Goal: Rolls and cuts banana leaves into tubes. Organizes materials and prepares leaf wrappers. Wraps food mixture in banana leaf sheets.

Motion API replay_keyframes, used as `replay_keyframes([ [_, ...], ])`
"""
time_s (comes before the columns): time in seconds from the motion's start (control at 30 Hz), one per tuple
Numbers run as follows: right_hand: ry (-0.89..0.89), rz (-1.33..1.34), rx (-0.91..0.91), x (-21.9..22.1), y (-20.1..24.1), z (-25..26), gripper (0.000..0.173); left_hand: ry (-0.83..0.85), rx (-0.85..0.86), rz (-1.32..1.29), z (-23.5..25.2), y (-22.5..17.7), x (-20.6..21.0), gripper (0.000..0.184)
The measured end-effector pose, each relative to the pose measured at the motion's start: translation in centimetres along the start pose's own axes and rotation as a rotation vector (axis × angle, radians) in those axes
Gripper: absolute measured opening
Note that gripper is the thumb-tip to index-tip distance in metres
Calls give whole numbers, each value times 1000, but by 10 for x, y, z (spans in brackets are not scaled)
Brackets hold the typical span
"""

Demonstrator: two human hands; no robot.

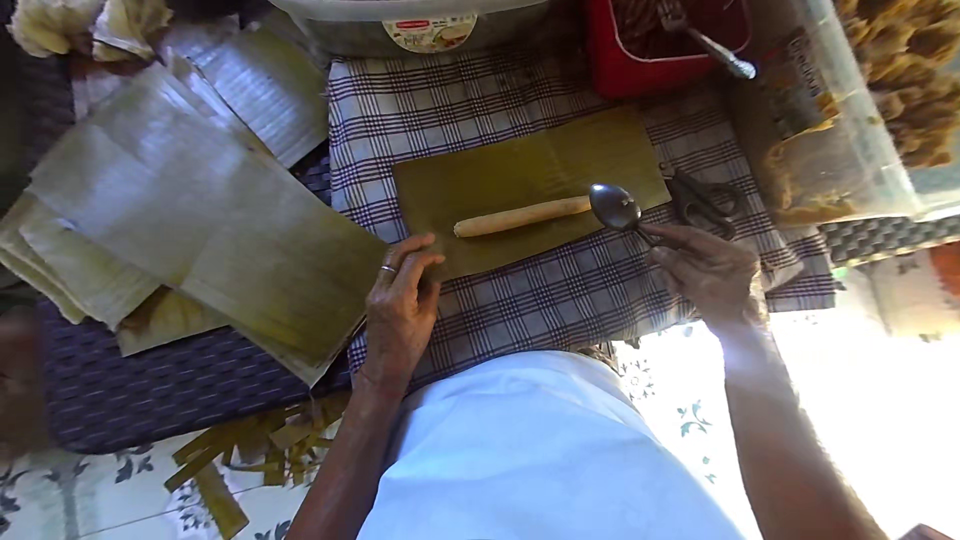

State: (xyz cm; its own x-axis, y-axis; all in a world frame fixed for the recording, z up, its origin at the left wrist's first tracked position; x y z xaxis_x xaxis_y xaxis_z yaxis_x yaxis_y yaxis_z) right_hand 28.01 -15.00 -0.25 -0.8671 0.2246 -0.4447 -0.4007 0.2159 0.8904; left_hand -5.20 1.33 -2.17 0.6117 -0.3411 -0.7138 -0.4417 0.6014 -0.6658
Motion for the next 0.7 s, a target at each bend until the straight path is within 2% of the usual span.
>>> replay_keyframes([
  [0.1,11,-40,8,2,2,4,29,-29,3,-18,0,1,1,8],
  [0.23,20,-291,42,6,8,7,27,-39,0,-31,-1,3,3,5],
  [0.3,17,-288,64,5,5,9,27,-45,-4,-30,-1,3,3,5],
  [0.4,16,-89,129,1,0,11,27,-54,-2,-26,-1,3,3,4],
  [0.57,60,349,336,-6,-2,10,27,-92,14,51,-2,5,4,6],
  [0.7,24,523,442,-11,2,12,28,-100,27,67,-1,7,4,8],
])
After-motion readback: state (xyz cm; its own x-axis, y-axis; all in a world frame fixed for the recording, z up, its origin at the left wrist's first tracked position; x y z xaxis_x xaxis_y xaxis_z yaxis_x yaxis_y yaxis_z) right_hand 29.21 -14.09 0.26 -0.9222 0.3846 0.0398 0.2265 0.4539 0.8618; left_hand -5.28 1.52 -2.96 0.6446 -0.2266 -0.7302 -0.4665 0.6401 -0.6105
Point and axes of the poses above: each hand's wrist, its own z-axis towards the middle knuckle, its own x-axis out of the palm, y = z × x, the point moved 3 cm from there along z, towards the middle knuckle, and after that the axes turned 12 degrees about y, right-handed, at the moved point
